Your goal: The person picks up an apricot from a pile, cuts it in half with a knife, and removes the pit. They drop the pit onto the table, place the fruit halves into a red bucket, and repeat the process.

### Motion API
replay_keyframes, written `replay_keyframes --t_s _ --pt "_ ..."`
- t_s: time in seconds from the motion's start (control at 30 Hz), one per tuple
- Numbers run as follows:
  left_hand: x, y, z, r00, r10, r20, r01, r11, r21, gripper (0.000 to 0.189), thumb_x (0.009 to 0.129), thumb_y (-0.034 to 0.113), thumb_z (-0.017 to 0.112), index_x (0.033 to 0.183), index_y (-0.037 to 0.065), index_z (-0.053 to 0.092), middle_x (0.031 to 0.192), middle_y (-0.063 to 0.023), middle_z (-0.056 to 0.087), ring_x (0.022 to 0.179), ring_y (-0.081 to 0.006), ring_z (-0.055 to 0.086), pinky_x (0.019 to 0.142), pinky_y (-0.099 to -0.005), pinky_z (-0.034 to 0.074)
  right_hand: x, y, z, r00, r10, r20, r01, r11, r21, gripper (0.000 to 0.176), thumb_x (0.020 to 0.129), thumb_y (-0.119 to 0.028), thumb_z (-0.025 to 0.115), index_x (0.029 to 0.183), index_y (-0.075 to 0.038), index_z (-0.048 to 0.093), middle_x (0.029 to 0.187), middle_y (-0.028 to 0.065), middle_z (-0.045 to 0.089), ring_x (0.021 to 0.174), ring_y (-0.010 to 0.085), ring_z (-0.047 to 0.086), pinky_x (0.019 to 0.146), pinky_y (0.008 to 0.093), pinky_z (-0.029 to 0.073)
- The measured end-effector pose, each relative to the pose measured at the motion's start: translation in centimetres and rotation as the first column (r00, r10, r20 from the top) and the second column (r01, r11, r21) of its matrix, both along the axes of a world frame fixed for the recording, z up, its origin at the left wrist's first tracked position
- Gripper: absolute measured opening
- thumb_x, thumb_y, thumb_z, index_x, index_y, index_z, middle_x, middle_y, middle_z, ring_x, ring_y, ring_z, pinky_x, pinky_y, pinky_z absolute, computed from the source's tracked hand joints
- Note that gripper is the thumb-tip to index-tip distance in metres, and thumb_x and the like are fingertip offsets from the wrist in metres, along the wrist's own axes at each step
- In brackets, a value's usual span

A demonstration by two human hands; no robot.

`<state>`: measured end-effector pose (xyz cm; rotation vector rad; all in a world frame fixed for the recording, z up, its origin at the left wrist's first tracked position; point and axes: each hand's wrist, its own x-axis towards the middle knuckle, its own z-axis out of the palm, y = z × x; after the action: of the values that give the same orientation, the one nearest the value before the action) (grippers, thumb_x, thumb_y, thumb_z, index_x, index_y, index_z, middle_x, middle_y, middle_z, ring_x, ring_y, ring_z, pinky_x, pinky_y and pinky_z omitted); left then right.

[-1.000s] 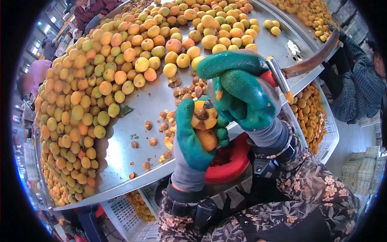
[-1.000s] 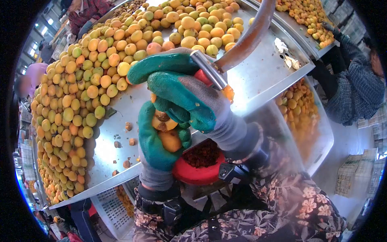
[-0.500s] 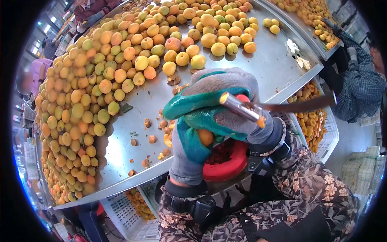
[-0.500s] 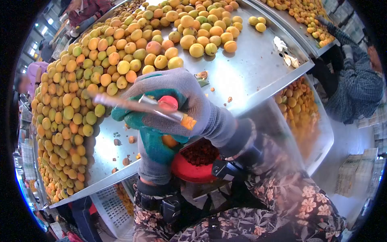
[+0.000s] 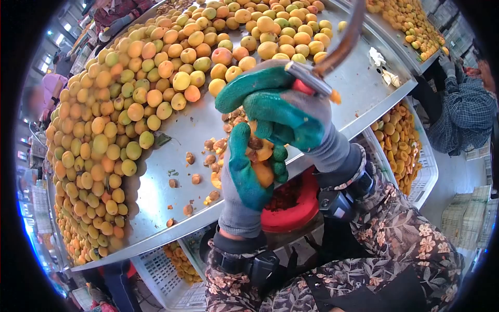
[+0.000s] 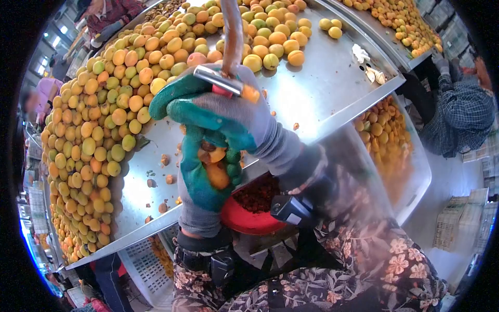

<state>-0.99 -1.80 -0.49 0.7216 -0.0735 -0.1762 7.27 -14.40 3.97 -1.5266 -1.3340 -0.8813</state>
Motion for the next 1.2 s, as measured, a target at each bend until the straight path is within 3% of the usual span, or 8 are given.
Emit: replay_keyframes --t_s 0.13,0.2,0.33,0.4,0.63,0.8,1.03,1.2 --pt "0.3 -0.6 -0.7 0.971 0.227 0.08 -0.24 0.925 0.296 0.028 0.09 0.019 0.05 0.113 0.003 0.048 0.093 -0.0125 0.057 0.076 -0.0221 0.058 0.065 -0.0304 0.049 -1.8 0.4 -1.2 0.735 0.281 -0.617 -0.142 0.954 0.266 0.037 0.083 -0.011 0.065 0.117 -0.002 0.052 0.103 0.0136 0.064 0.081 0.0157 0.063 0.07 0.026 0.05" --pt "0.5 0.5 -1.0 0.735 -0.001 0.678 -0.646 0.302 0.701 0.028 0.088 0.011 0.053 0.115 0.003 0.048 0.093 -0.0097 0.058 0.083 -0.0218 0.059 0.076 -0.0298 0.049 -1.7 0.7 -1.5 0.705 0.427 -0.567 -0.301 0.903 0.305 0.038 0.083 -0.015 0.066 0.115 -0.001 0.053 0.101 0.0129 0.064 0.082 0.015 0.063 0.07 0.0253 0.05" --pt "0.3 0.1 -0.5 0.759 0.111 0.641 -0.62 0.422 0.661 0.032 0.091 0.023 0.052 0.115 0.003 0.048 0.094 -0.011 0.057 0.077 -0.0198 0.058 0.064 -0.0294 0.049 1.8 1.2 -1.6 0.953 0.269 -0.141 -0.262 0.963 0.072 0.033 0.08 -0.008 0.066 0.11 -0.001 0.054 0.105 0.0138 0.062 0.072 0.0125 0.062 0.06 0.0216 0.05" --pt "0.2 0.7 -1.0 0.985 -0.111 -0.132 0.089 0.983 -0.161 0.034 0.093 0.034 0.046 0.109 0.005 0.052 0.091 -0.0115 0.061 0.07 -0.0169 0.058 0.056 -0.0274 0.049 1.6 -0.2 -3.0 0.271 0.742 -0.612 -0.465 0.658 0.592 0.033 0.08 -0.002 0.064 0.111 -0.004 0.054 0.113 0.0138 0.057 0.075 0.0132 0.06 0.063 0.0228 0.051" --pt "-0.6 0.5 0.5 0.991 -0.007 -0.133 0.014 0.998 0.053 0.03 0.087 0.017 0.053 0.111 0.001 0.048 0.086 -0.0104 0.06 0.065 -0.0153 0.057 0.053 -0.0257 0.047 0.9 1.9 -3.2 0.669 0.481 -0.567 -0.175 0.843 0.509 0.028 0.089 -0.01 0.051 0.114 0.002 0.053 0.082 0.0038 0.05 0.055 0.0071 0.044 0.048 0.0207 0.038" --pt "-0.1 0.6 -0.9 0.928 0.152 0.339 -0.332 0.75 0.572 0.042 0.075 -0.004 0.066 0.112 -0.004 0.046 0.086 -0.0094 0.06 0.067 -0.0169 0.058 0.057 -0.0281 0.047 -0.3 2.8 -2.3 0.836 0.232 -0.498 0.043 0.876 0.481 0.031 0.095 -0.015 0.041 0.115 0.005 0.052 0.061 -0.0028 0.046 0.042 0.003 0.033 0.039 0.0192 0.029" --pt "0.3 0.5 -2.8 0.491 -0.054 0.869 -0.867 -0.13 0.482 0.059 0.067 -0.011 0.063 0.122 -0.004 0.041 0.091 -0.0118 0.057 0.068 -0.0205 0.06 0.057 -0.0293 0.047 -2.8 1.6 1.5 0.145 0.609 -0.78 0.282 0.73 0.622 0.029 0.094 -0.019 0.047 0.113 0.0 0.057 0.065 -0.0048 0.045 0.045 0.0019 0.035 0.04 0.0179 0.029" --pt "0.5 0.5 1.1 0.854 -0.084 0.513 -0.477 0.265 0.838 0.059 0.074 -0.004 0.059 0.129 0.0 0.037 0.096 -0.0104 0.055 0.075 -0.0168 0.059 0.061 -0.0271 0.049 -2.5 1.7 1.6 0.209 0.575 -0.791 0.357 0.708 0.609 0.029 0.092 -0.023 0.051 0.11 -0.001 0.058 0.065 -0.0045 0.046 0.044 0.0023 0.036 0.04 0.0183 0.03"
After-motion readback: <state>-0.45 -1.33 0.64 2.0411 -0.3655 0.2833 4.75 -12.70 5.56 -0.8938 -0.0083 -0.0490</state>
